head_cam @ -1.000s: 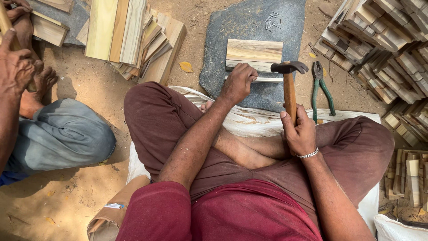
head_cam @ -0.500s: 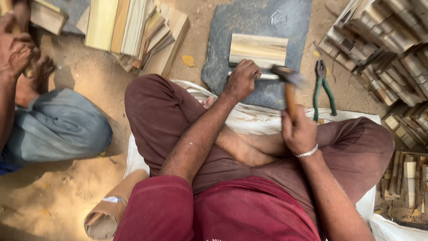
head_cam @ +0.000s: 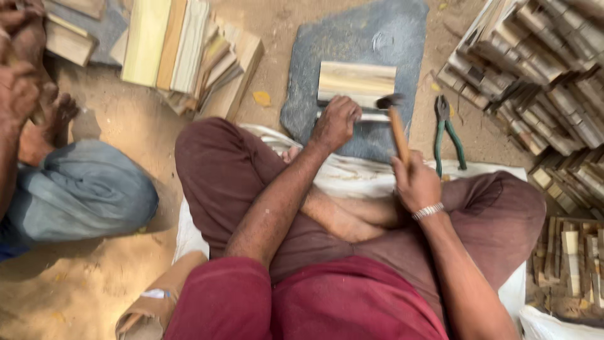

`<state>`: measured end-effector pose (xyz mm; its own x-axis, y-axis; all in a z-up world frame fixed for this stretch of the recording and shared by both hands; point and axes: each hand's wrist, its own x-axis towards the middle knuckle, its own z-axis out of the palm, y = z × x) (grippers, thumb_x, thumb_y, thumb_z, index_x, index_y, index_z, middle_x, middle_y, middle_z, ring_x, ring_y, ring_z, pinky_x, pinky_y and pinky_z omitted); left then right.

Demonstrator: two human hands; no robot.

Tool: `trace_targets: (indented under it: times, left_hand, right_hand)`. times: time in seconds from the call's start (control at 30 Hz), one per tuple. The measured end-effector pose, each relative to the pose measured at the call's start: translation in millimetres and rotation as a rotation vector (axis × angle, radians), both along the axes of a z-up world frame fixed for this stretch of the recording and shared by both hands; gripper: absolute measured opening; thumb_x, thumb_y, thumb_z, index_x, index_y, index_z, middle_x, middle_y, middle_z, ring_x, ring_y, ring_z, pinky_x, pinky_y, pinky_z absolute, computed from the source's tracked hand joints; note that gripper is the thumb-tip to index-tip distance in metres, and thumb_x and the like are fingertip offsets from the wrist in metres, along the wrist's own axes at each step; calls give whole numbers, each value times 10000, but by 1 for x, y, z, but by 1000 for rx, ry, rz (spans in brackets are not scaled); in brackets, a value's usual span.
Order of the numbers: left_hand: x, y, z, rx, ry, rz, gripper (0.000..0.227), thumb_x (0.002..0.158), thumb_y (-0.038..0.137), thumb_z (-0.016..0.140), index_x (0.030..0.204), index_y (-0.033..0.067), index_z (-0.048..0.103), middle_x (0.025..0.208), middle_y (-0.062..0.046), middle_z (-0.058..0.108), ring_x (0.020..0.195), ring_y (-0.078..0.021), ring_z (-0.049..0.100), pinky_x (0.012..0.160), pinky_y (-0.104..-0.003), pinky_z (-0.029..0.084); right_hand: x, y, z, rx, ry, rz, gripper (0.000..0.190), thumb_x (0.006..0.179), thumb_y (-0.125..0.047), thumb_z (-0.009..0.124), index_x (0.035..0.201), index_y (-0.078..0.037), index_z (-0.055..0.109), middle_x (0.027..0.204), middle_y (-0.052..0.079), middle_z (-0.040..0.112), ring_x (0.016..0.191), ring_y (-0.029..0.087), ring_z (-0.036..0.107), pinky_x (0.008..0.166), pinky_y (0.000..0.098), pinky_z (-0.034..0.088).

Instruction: The person sits cross-legged on the ground and uses a hammer to drive nails into small wooden planks, assembling them into a small wooden structure. Another person works alongside doing the same task.

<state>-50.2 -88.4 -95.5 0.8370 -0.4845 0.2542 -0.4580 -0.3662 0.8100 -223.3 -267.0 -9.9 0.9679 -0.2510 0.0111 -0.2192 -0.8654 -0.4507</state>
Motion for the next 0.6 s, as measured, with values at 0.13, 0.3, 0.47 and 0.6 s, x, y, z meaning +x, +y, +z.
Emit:
trace_targets:
  times: [0.13, 0.3, 0.47, 0.6]
  left_hand:
    - [-2, 8, -12, -67, -166, -19, 400, 738, 49, 772, 1090, 35, 582, 1024, -158, 617, 994, -398, 584, 860, -485, 484]
    - [4, -2, -2, 101, 151, 38, 413, 850, -39, 686, 1180, 110, 488, 1001, -139, 620, 991, -367, 651, 844, -501, 522]
    - [-1, 1, -9, 94, 144, 68, 384, 835, -51, 694, 1120, 104, 488, 977, -174, 601, 953, -410, 637, 804, -526, 511]
    - [-7, 0, -21, 92, 113, 79, 361, 828, -74, 644, 1109, 102, 501, 968, -180, 609, 960, -427, 638, 830, -531, 505]
  right_hand:
    - [-21, -11, 7, 388, -572, 33, 226, 1096, -304, 598, 1074, -79, 595, 787, 130, 593, 589, 240, 586, 572, 397, 496]
    - [-7, 2, -6, 116, -238, 90, 249, 1024, -358, 653, 1054, -113, 618, 737, 154, 646, 639, 326, 637, 584, 465, 514]
    - [0, 13, -18, 92, -23, -67, 342, 1034, -395, 613, 1062, -57, 576, 772, 229, 688, 716, 447, 680, 640, 535, 519]
    - [-5, 11, -21, 71, 135, 9, 366, 1039, -406, 564, 1064, -43, 528, 764, 257, 684, 702, 485, 672, 641, 567, 512]
